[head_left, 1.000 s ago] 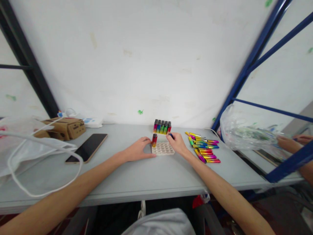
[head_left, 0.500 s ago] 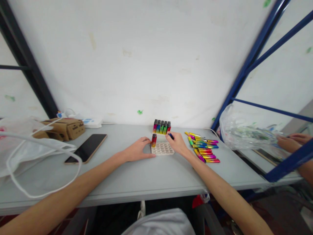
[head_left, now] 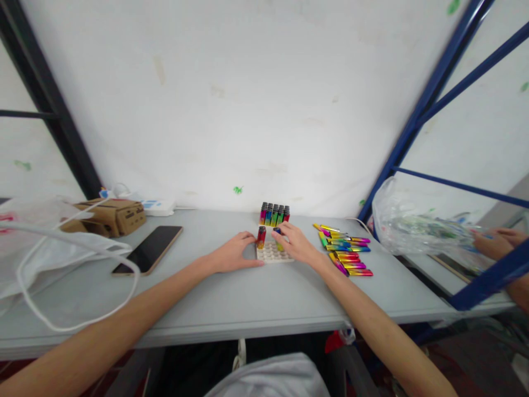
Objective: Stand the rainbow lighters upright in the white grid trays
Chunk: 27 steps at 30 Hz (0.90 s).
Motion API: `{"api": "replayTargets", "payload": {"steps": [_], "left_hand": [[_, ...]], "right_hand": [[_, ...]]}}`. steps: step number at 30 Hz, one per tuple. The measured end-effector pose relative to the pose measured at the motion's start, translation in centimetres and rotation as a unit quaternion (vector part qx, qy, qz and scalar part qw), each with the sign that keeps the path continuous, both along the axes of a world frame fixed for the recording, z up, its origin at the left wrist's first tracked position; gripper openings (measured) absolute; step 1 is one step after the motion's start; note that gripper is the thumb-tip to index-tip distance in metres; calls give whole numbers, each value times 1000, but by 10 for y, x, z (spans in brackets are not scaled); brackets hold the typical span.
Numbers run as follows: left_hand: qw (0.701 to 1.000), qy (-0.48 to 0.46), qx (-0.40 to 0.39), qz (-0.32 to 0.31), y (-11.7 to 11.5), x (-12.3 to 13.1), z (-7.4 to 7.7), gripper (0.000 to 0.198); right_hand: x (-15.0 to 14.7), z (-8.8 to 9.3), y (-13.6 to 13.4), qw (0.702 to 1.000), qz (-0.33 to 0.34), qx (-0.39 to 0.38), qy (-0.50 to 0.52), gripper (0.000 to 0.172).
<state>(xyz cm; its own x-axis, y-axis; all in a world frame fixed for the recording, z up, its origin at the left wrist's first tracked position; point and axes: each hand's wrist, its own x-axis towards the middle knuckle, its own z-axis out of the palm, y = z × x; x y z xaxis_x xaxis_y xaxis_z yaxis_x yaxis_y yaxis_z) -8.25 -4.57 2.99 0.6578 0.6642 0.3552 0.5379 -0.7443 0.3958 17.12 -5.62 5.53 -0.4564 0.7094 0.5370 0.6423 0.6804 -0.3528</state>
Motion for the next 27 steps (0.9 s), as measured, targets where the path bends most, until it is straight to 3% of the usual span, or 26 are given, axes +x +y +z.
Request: {"api": "replayTargets", "payload": {"steps": [4,10,19,27], "left_hand": [[1000,-4,1,-1,0,0,0,64],[1000,4,-3,-2,-1,0,0,67],[1000,7,4,-9,1,-1,-1,67],[1000,8,4,-6,2,-1,-3,65]], "right_hand": [[-1,0,-2,998,16,-41,-38,43],[-8,-5,-2,996,34,-86,3,36],[-16,-12,3,999,0,-46,-20,31],[-22,-12,5,996,50,-26,-62,25]]}}
